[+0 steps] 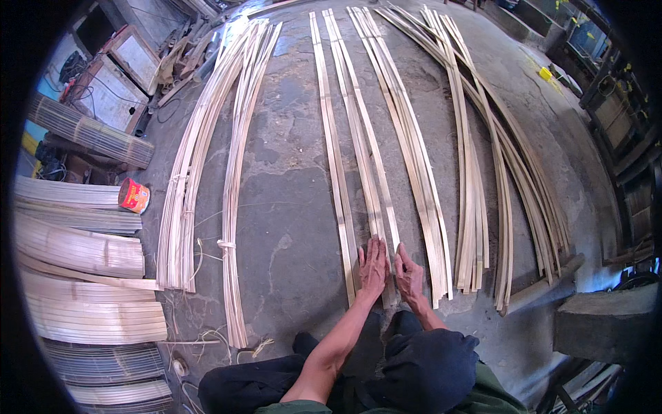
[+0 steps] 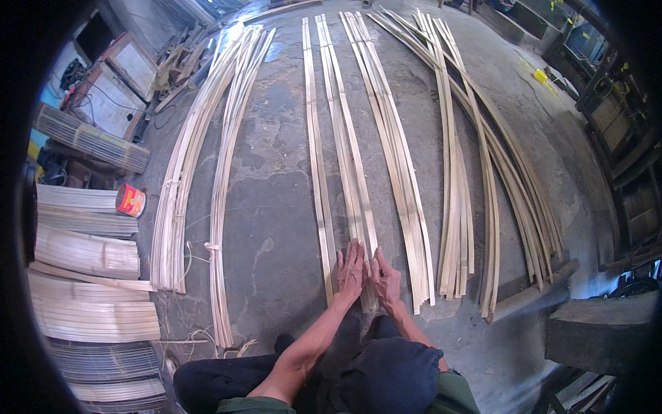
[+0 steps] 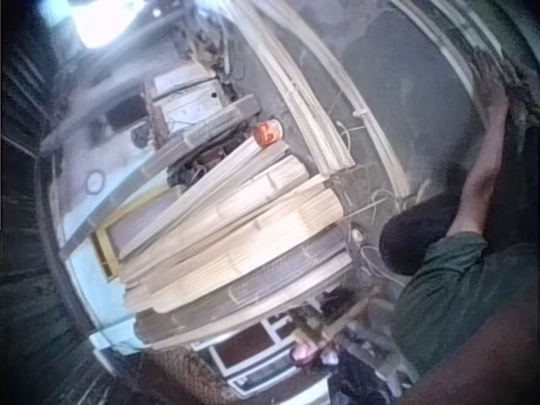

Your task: The person sits on the workshop floor and arranges long, thin wooden strips into parallel rows. They pick up individual strips, align them side by side, and adjust their positions to form a neat layout.

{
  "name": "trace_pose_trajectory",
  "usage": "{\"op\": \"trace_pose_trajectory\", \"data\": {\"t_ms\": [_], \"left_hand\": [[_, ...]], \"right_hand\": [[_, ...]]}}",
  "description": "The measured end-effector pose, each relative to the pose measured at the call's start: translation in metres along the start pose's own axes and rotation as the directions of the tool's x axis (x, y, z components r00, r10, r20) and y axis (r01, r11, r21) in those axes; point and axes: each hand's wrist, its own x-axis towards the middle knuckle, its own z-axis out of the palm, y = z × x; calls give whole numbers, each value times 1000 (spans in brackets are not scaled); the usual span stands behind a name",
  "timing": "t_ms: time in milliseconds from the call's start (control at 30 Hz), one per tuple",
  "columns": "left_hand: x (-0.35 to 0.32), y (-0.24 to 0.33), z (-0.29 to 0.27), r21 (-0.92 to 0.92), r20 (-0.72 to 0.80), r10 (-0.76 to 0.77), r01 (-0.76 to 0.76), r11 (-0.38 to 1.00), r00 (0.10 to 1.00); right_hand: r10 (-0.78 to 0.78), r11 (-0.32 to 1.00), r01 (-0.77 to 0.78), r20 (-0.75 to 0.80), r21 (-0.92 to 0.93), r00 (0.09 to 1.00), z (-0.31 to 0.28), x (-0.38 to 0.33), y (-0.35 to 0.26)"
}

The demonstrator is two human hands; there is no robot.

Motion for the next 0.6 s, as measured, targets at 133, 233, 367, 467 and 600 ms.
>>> {"op": "trace_pose_trajectory", "data": {"t_ms": [133,233,367,467,600], "left_hand": [[3,9,-4,-21,-1,-2,2,1000,1000],[2,7,-4,-35,-13,-7,7,999,1000],[1,5,-2,-67,-45,-14,10,998,999],[6,5,-4,-93,-31,-65,62,994,997],[6,-11,-1,-161,-109,-134,115,980,985]], "right_hand": [[-35,998,34,-21,-48,999,-2,2,12],[-72,996,69,-43,-61,996,0,1,13],[-191,981,195,-121,22,974,-3,-6,2],[-231,971,237,-149,23,961,-6,-9,-12],[-205,979,205,-92,-8,974,1,-8,-25]]}}
